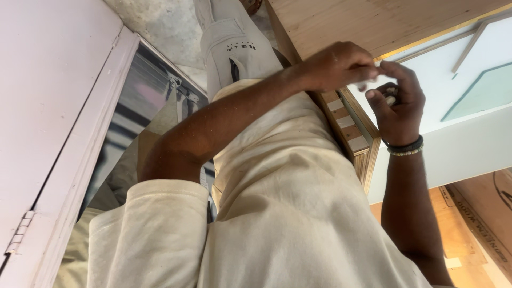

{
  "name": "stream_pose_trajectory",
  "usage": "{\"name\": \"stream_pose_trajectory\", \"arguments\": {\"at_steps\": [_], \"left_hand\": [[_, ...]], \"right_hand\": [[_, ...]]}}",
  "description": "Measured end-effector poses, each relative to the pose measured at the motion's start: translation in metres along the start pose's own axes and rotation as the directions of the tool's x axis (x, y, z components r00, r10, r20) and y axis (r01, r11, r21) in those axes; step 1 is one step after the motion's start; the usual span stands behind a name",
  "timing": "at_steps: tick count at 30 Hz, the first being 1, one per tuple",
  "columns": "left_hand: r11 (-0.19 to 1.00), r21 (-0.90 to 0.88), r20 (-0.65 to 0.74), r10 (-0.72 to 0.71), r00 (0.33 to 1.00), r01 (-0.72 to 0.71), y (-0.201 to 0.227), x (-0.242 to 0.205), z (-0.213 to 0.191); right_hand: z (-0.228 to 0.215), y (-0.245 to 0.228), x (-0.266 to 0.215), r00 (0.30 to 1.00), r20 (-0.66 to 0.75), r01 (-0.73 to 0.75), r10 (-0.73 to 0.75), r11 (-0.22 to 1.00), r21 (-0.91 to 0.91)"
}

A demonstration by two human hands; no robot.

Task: The person installs and adjusts a gold-colored metal support bracket onto the edge of a white cabinet or drawer unit. They use a small white cloth to wipe the bracket and the cabinet surface while aligning the piece.

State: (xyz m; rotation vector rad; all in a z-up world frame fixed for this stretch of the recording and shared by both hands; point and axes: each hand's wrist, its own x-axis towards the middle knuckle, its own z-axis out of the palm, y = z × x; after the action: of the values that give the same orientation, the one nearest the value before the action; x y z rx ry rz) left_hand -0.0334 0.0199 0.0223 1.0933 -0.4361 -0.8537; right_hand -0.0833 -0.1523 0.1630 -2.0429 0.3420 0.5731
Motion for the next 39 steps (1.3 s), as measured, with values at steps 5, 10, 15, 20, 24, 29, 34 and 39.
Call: {"name": "stream_pose_trajectory", "arguments": {"at_steps": [5, 10, 15, 20, 24, 29, 34, 39], "left_hand": [[0.975, -0.190, -0.003, -0.119, 0.993, 0.116, 0.020, 0.016, 0.013], [0.965, -0.226, 0.058, -0.119, 0.991, 0.130, 0.014, 0.021, 0.012], [0.962, -0.165, 0.174, -0.189, 0.967, 0.217, 0.020, 0.038, -0.002], [0.936, -0.132, 0.234, -0.289, 0.928, 0.325, 0.032, 0.051, -0.009], [0.913, -0.120, 0.259, -0.351, 0.900, 0.391, 0.021, 0.050, -0.002], [0.789, 0.371, 0.061, -0.547, 0.835, 0.490, -0.012, 0.035, -0.005], [0.630, 0.440, -0.043, -0.697, 0.716, 0.640, -0.022, -0.003, 0.002], [0.526, 0.374, -0.002, -0.823, 0.568, 0.764, 0.004, -0.010, 0.009]], "right_hand": [[-0.015, 0.006, 0.010, 0.999, -0.008, 0.046, -0.048, 0.992, -0.119], [-0.029, 0.026, 0.008, 1.000, 0.020, 0.013, -0.010, 0.991, -0.136], [-0.028, 0.035, 0.004, 0.997, -0.022, -0.072, 0.074, 0.994, 0.076], [-0.023, 0.032, 0.001, 0.985, -0.154, -0.069, 0.073, 0.997, 0.035], [-0.023, 0.028, -0.010, 0.977, -0.201, -0.061, 0.074, 0.996, 0.068], [-0.038, 0.036, -0.045, 0.935, -0.346, -0.044, 0.083, 0.992, 0.118], [-0.044, 0.054, -0.113, 0.833, -0.532, -0.047, 0.155, 0.976, 0.212], [-0.007, 0.063, -0.195, 0.644, -0.713, -0.163, 0.278, 0.960, 0.227]]}}
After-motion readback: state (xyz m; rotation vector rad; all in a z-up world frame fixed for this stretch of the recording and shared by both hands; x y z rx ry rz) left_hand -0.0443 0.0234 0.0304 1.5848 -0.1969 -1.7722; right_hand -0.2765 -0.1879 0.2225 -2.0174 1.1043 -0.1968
